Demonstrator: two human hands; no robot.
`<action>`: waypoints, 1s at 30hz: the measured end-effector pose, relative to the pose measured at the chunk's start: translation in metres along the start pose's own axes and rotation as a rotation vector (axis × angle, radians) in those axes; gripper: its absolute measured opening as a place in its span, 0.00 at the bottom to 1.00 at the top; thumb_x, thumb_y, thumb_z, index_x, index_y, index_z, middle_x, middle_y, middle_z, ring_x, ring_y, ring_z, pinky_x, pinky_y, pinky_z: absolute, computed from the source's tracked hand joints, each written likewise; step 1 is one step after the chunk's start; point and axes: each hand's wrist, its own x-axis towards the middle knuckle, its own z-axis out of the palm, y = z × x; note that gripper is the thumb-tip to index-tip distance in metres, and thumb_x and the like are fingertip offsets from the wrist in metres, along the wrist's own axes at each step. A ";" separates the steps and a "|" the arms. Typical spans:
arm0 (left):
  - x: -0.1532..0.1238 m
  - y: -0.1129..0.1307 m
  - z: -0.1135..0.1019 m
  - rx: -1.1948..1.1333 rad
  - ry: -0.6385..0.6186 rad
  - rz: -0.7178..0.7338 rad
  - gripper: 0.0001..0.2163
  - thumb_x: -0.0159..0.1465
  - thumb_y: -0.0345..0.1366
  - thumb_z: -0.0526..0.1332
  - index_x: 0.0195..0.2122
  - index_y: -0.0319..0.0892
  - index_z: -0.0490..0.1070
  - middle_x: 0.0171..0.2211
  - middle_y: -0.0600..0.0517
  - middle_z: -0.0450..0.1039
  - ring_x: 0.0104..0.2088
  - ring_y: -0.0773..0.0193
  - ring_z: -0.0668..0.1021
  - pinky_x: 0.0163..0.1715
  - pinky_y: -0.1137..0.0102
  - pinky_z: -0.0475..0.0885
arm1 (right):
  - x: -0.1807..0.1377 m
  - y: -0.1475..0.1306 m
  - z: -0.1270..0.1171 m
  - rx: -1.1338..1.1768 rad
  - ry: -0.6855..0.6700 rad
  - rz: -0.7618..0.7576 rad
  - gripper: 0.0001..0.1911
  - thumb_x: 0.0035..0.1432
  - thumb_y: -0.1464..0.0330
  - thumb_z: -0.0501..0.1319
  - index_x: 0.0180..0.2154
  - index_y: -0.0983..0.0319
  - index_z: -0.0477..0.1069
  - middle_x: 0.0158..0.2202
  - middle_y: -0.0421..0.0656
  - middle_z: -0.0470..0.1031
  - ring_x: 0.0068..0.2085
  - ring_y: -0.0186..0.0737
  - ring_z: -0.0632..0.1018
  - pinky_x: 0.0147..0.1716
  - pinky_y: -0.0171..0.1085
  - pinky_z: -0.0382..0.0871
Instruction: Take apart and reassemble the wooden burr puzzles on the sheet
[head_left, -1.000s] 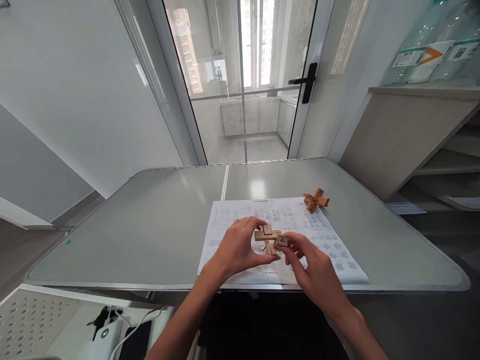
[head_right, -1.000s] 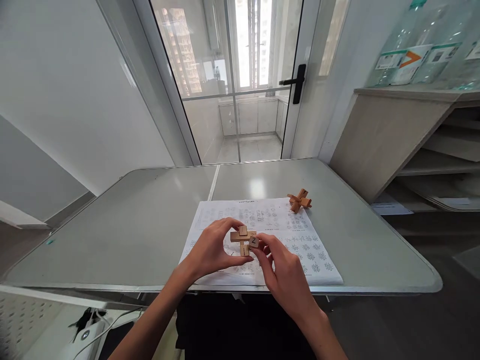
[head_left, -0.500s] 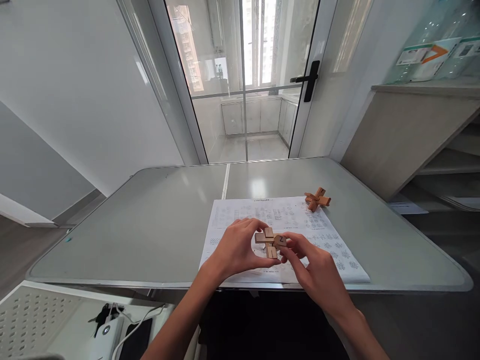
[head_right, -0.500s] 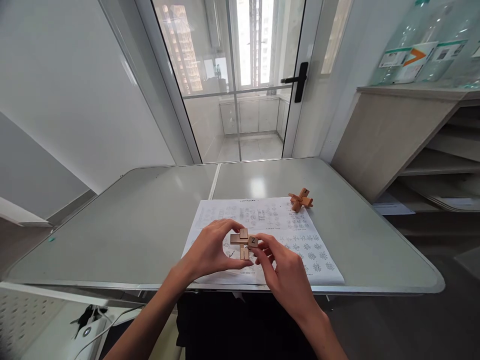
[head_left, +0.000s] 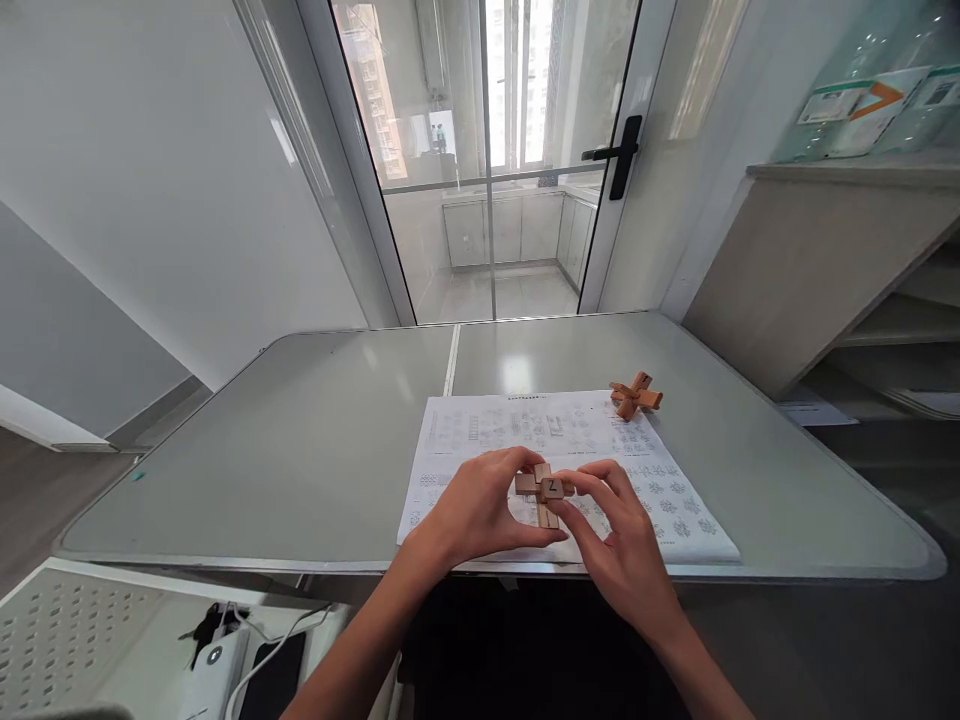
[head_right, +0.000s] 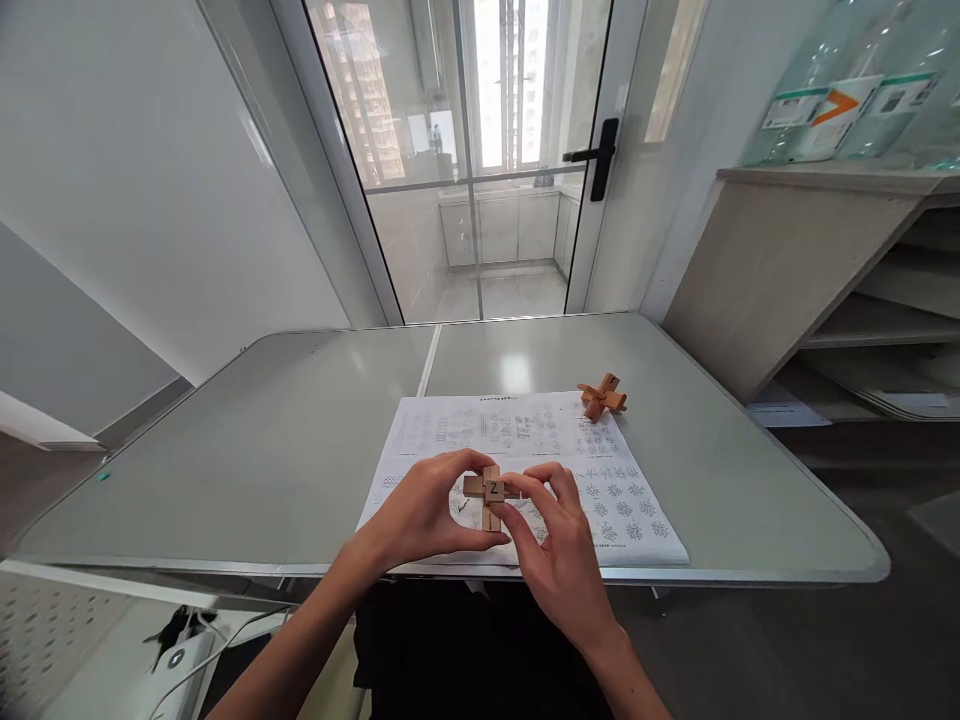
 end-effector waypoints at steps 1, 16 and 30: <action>-0.001 0.001 0.000 -0.047 -0.021 -0.011 0.23 0.53 0.45 0.76 0.45 0.45 0.71 0.40 0.52 0.79 0.37 0.58 0.80 0.39 0.66 0.73 | 0.000 -0.001 0.001 0.019 -0.010 0.017 0.11 0.71 0.60 0.59 0.49 0.53 0.77 0.45 0.47 0.66 0.48 0.49 0.73 0.27 0.37 0.72; -0.012 -0.001 0.003 -0.391 0.077 -0.042 0.26 0.52 0.45 0.78 0.46 0.45 0.68 0.41 0.53 0.79 0.40 0.60 0.80 0.47 0.63 0.75 | 0.009 -0.008 -0.004 0.167 -0.058 0.140 0.18 0.68 0.55 0.62 0.56 0.51 0.69 0.51 0.44 0.74 0.49 0.46 0.79 0.44 0.42 0.78; -0.015 0.007 0.000 -0.202 0.022 0.011 0.25 0.52 0.42 0.78 0.46 0.46 0.69 0.37 0.56 0.76 0.34 0.65 0.74 0.38 0.68 0.71 | 0.004 -0.003 -0.012 -0.075 -0.137 -0.126 0.09 0.73 0.63 0.56 0.38 0.58 0.66 0.29 0.37 0.68 0.27 0.35 0.70 0.28 0.35 0.65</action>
